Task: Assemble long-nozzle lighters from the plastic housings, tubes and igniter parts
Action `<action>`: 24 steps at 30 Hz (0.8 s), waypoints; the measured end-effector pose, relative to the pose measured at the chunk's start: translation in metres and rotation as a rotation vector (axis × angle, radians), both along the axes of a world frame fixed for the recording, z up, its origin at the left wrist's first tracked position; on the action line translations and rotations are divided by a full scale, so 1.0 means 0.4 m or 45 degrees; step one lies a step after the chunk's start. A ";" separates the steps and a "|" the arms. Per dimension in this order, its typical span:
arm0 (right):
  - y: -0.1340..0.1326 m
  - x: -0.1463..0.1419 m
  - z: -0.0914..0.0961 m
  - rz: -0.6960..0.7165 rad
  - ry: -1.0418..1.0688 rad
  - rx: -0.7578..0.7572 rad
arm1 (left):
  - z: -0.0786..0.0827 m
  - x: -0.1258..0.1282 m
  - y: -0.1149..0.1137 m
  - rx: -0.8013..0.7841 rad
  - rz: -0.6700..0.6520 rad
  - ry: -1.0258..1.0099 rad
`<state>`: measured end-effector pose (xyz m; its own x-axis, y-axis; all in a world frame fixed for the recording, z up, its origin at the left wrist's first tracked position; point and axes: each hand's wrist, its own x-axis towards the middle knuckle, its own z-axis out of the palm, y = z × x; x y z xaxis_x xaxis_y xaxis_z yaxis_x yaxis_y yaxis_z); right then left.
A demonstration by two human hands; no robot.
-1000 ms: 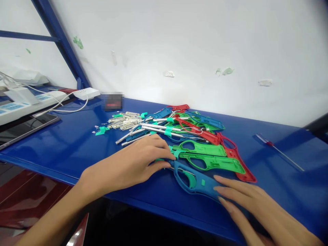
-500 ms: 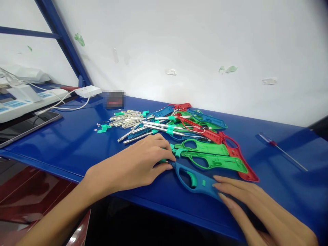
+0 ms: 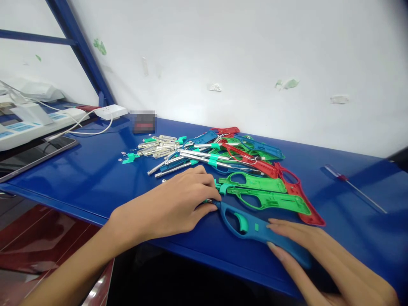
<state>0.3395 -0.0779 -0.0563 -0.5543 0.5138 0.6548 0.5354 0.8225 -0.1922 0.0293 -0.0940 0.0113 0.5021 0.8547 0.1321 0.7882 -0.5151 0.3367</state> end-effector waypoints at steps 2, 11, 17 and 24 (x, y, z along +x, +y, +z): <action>0.001 0.001 0.003 -0.003 0.000 -0.008 | -0.001 0.001 -0.001 -0.001 0.002 0.007; 0.003 0.006 0.004 -0.032 -0.014 0.009 | -0.001 0.007 -0.007 0.038 0.022 0.025; 0.005 0.011 -0.010 -0.062 -0.019 -0.017 | -0.001 0.012 -0.009 0.083 0.016 0.063; 0.007 0.025 -0.022 -0.070 -0.012 -0.063 | 0.007 0.032 -0.020 0.145 0.028 0.174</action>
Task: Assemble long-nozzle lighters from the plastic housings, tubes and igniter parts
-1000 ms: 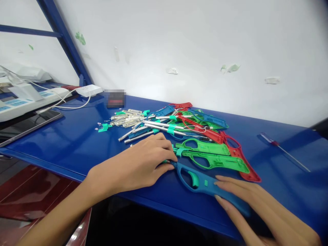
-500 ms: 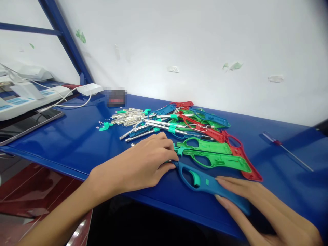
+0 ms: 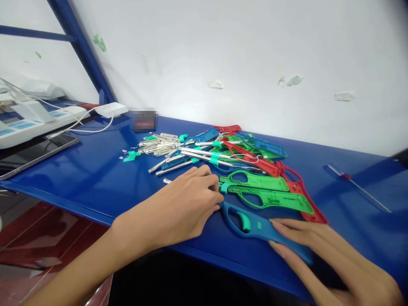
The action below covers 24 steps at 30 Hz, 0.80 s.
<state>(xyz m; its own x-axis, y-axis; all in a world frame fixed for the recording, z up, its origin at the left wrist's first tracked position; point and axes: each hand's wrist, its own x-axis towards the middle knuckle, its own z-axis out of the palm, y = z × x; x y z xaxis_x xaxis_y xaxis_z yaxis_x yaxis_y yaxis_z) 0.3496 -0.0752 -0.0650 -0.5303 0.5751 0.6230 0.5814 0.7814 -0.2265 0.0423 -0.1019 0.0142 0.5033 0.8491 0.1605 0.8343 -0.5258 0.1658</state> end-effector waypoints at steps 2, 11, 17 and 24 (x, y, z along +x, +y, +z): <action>0.002 0.003 0.000 0.001 -0.015 -0.015 | 0.002 0.007 -0.004 0.021 -0.010 0.066; 0.001 0.010 0.008 0.006 -0.072 -0.020 | -0.012 0.030 -0.027 0.185 -0.017 0.265; 0.002 0.015 0.008 -0.051 -0.093 -0.057 | -0.011 0.032 -0.019 0.152 -0.034 0.262; 0.000 0.010 0.015 -0.040 -0.061 -0.048 | -0.009 0.042 -0.017 0.184 -0.025 0.294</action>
